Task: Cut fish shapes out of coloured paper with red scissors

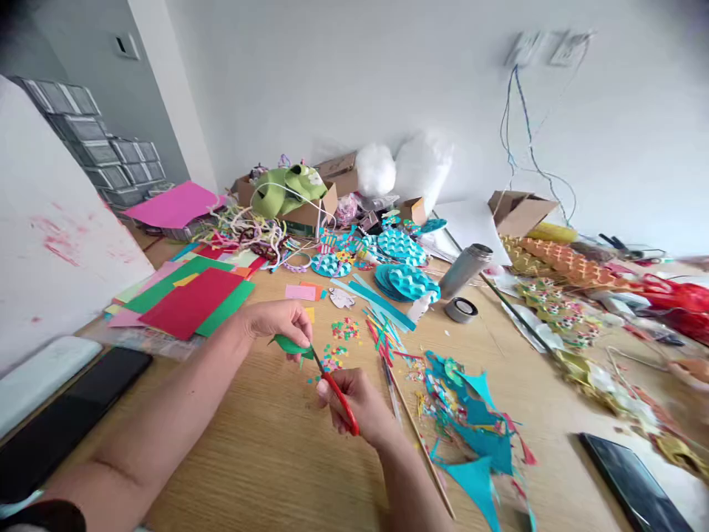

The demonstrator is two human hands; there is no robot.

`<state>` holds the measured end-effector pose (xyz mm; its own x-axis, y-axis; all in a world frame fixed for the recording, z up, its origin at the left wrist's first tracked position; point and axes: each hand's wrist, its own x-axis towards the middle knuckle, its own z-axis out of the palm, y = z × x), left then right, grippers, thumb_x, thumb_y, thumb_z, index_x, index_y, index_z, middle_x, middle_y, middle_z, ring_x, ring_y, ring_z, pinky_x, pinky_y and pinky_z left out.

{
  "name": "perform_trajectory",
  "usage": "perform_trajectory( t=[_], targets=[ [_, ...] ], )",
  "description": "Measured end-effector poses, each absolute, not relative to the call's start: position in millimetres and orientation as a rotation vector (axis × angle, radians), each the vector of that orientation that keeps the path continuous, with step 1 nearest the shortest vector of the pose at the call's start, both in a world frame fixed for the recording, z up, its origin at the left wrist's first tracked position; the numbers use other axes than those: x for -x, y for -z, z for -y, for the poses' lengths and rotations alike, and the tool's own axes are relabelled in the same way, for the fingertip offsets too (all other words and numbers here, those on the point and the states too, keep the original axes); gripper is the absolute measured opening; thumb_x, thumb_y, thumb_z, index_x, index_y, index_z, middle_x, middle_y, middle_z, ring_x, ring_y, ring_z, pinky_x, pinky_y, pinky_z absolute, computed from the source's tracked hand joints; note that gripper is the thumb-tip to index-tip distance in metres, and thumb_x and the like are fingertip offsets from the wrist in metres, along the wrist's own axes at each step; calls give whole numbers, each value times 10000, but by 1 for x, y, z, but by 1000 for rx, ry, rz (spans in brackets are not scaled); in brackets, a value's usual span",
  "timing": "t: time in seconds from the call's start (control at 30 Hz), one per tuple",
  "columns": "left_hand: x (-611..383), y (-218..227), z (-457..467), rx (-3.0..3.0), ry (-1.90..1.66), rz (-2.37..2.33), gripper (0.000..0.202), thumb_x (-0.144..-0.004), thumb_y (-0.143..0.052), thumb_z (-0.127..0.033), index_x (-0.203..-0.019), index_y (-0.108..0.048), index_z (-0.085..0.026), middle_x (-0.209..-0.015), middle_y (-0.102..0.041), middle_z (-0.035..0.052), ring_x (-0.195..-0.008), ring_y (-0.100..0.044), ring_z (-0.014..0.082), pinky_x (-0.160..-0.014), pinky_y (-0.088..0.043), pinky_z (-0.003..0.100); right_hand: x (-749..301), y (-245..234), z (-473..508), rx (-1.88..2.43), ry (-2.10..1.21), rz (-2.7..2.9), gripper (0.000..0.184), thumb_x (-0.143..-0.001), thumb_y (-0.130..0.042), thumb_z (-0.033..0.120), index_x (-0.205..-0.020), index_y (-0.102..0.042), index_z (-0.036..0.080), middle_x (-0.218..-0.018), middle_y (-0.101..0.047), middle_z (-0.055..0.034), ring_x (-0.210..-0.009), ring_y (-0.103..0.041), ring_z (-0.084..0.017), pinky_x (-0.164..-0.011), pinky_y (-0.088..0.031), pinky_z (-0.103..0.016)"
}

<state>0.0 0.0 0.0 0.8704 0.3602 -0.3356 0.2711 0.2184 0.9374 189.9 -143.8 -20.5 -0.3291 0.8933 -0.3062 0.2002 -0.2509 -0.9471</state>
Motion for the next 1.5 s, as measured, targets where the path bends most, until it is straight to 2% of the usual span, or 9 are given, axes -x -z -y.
perform_trajectory(
  t=[0.2,0.7,0.97,1.13,1.3,1.5],
  targets=[
    [1,-2,0,-1378,-72,-541,270,-592,-815,-340,-708,-709,-119,-616,-704,75,-532,-653,157,-574,-532,245,-190,22,144,1339,-1633,1450,563,-674,-661,710,-608,-577,157,-344,-472,55,-272,-367,-56,-304,-228,-174],
    [2,-1,-1,-1378,-74,-565,329,-601,-833,-386,-761,-709,-126,-679,-720,80,-585,-671,168,-551,-502,236,-192,25,144,1317,-1625,1460,587,-689,-637,733,-624,-586,152,-350,-470,51,-279,-370,-57,-311,-218,-176],
    [-1,-1,0,-1342,-130,-574,363,-540,-866,-387,-749,-701,-140,-695,-718,53,-626,-667,154,-637,-517,248,-193,27,144,1311,-1620,1462,615,-697,-599,766,-620,-584,156,-344,-466,52,-270,-361,-56,-306,-210,-180],
    [-1,0,-1,-1451,-212,-619,359,-529,-864,-392,-734,-716,-138,-707,-702,30,-630,-613,105,-610,-456,195,-192,28,143,1315,-1611,1445,617,-712,-588,763,-633,-593,150,-362,-489,47,-281,-369,-52,-318,-223,-175],
    [-2,1,-1,-1428,-307,-690,377,-519,-861,-406,-726,-713,-127,-677,-661,11,-607,-554,77,-590,-406,190,-191,31,142,1310,-1583,1401,636,-729,-550,776,-661,-598,146,-375,-493,49,-297,-384,-55,-336,-255,-179],
    [-8,-3,4,-1311,-404,-797,418,-474,-873,-413,-700,-680,-119,-567,-577,-22,-480,-446,47,-459,-275,184,-188,33,142,1282,-1523,1358,646,-737,-528,781,-647,-591,145,-383,-494,46,-301,-372,-53,-339,-227,-185]
  ],
)
